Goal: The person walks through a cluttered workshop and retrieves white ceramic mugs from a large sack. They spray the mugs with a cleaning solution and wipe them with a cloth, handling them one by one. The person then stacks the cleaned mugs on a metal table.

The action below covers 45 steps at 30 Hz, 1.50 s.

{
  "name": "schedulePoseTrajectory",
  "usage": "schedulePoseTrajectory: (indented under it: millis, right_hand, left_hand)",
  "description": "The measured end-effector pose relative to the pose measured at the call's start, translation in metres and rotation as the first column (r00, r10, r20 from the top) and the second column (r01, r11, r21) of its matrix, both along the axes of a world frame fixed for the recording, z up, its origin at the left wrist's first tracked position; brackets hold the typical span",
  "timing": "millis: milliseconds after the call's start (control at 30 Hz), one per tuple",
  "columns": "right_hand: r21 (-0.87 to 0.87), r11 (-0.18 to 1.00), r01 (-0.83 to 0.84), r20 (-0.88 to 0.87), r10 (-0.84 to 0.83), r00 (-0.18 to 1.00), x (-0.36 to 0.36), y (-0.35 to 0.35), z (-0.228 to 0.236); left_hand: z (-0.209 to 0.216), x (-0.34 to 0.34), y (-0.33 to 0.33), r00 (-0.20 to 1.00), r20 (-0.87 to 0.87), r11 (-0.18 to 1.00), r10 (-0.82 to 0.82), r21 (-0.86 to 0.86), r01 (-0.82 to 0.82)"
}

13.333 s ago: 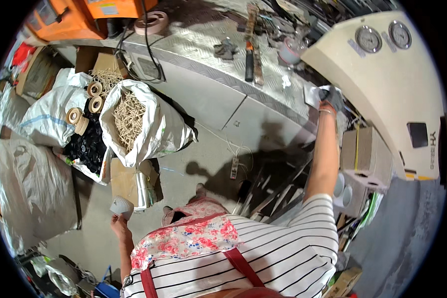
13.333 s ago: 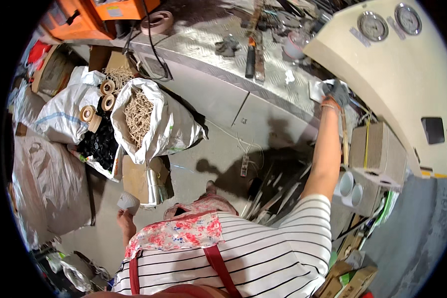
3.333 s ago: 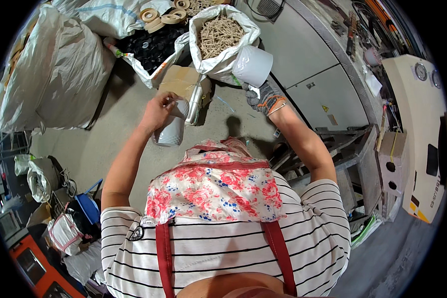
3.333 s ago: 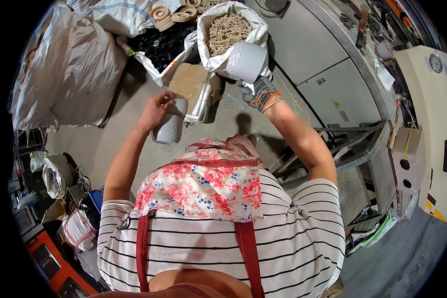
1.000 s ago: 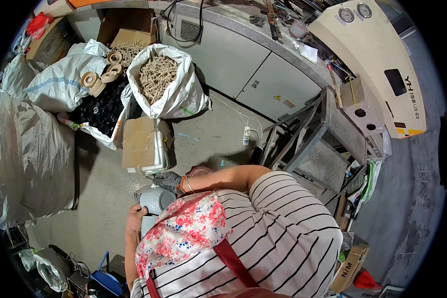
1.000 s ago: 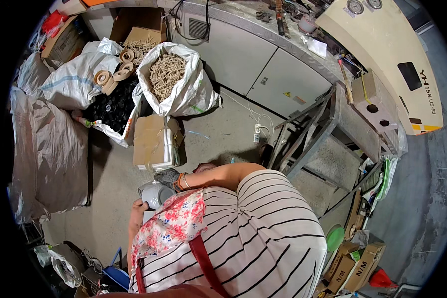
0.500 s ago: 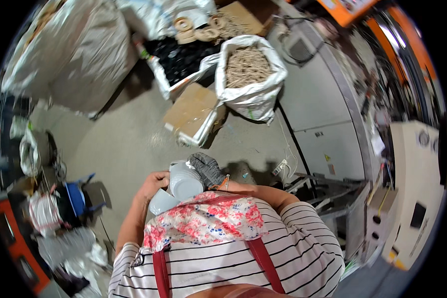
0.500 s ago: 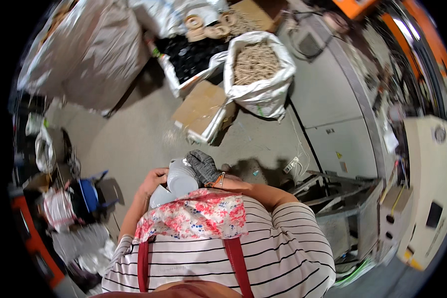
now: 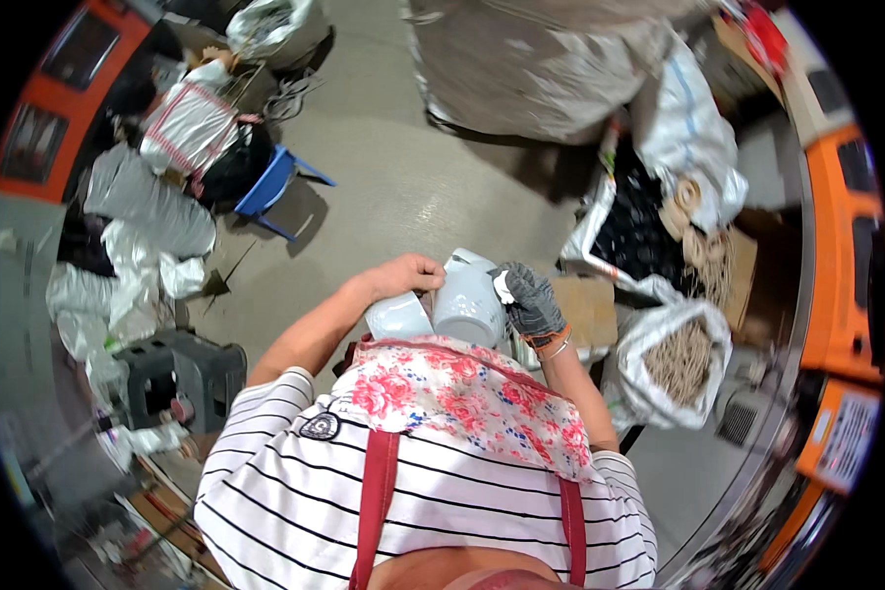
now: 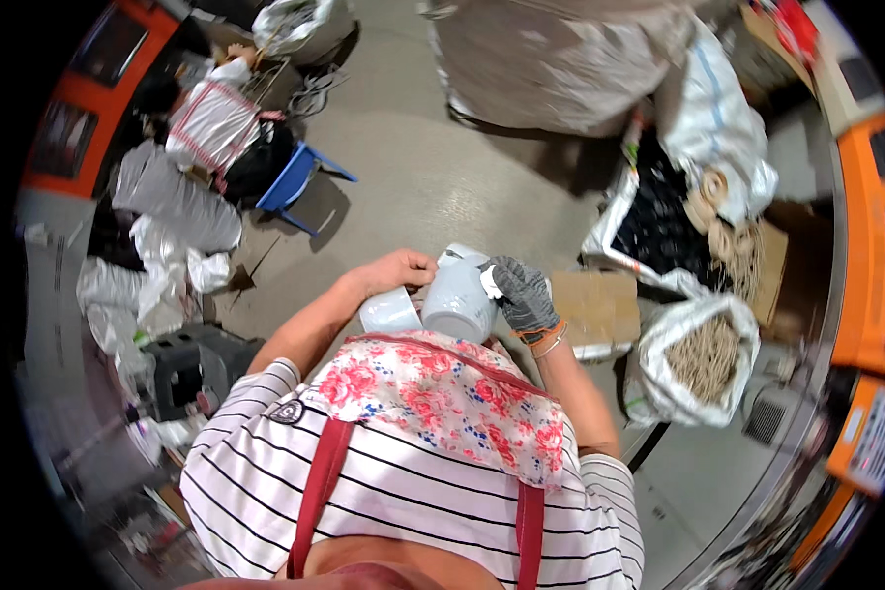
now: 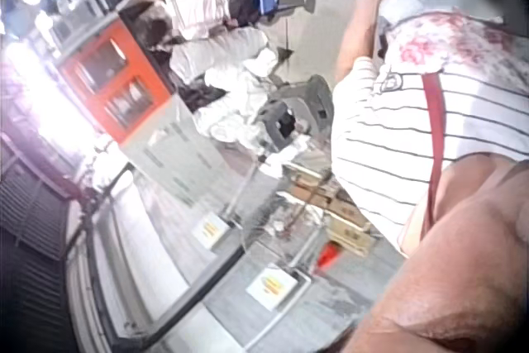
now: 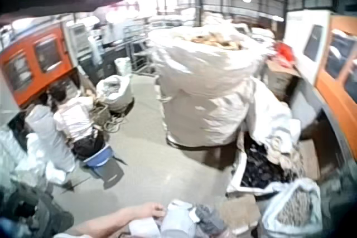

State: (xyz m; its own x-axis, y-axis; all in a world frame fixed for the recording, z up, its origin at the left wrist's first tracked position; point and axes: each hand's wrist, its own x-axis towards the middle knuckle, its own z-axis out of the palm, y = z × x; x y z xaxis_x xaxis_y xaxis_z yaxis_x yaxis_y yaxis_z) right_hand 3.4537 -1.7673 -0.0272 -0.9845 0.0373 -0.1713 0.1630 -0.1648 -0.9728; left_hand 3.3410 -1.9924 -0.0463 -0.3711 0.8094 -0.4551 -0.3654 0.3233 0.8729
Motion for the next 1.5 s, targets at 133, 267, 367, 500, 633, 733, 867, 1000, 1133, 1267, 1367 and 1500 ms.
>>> schedulePoseTrajectory:
  millis: [133,267,367,500,633,733,867,1000,1133,1267,1367,1500]
  right_hand:
    - [-0.143,0.873,-0.467,-0.057,0.464,0.884,-0.099,-0.015,0.012]
    - [0.251,0.808,-0.533,-0.157,0.577,0.801,-0.19,-0.049,0.032]
    - [0.307,0.854,-0.421,-0.16,0.482,0.861,-0.268,-0.069,0.018]
    - [0.508,0.825,-0.247,-0.147,0.366,0.919,-0.394,-0.089,0.003]
    - [-0.222,0.911,-0.346,0.101,0.375,0.922,-0.534,-0.087,-0.005]
    - [-0.286,0.797,-0.531,-0.127,0.518,0.846,-0.634,-0.084,0.005]
    - [-0.796,0.463,-0.39,0.068,0.709,0.702,-0.757,-0.108,0.012]
    - [-0.724,0.44,-0.531,-0.001,0.77,0.638,-0.87,-0.157,0.032]
    - [-0.537,0.48,-0.694,-0.088,0.786,0.611,-0.97,-0.195,0.03]
    - [-0.366,0.407,-0.837,-0.136,0.867,0.48,-1.067,-0.223,0.046]
    - [0.059,0.487,-0.871,-0.252,0.852,0.459,-1.124,-0.245,0.068]
    - [0.152,0.507,-0.848,-0.163,0.86,0.484,-1.186,-0.275,0.078]
  left_hand:
    - [0.01,-0.08,-0.057,0.99,0.061,0.992,0.127,-0.005,-0.127]
    - [0.004,-0.134,-0.085,0.947,0.186,0.963,0.262,0.01,-0.269]
    - [-0.01,-0.195,-0.092,0.92,0.21,0.937,0.331,0.038,-0.346]
    - [0.002,-0.291,-0.095,0.856,0.081,0.86,0.511,-0.054,-0.508]
    - [0.034,-0.392,-0.095,0.791,0.068,0.794,0.607,-0.059,-0.605]
    - [0.056,-0.457,-0.104,0.699,0.089,0.702,0.709,0.001,-0.712]
    - [0.043,-0.539,-0.126,0.521,0.077,0.518,0.85,0.059,-0.853]
    - [0.038,-0.63,-0.154,0.425,0.351,0.36,0.834,0.236,-0.902]
    - [0.016,-0.73,-0.195,0.366,0.34,0.273,0.866,0.292,-0.917]
    - [0.015,-0.834,-0.223,0.316,0.44,0.183,0.841,0.318,-0.93]
    - [0.025,-0.9,-0.246,0.371,0.473,0.216,0.799,0.35,-0.911]
    - [0.029,-0.974,-0.266,0.395,0.485,0.249,0.78,0.339,-0.907]
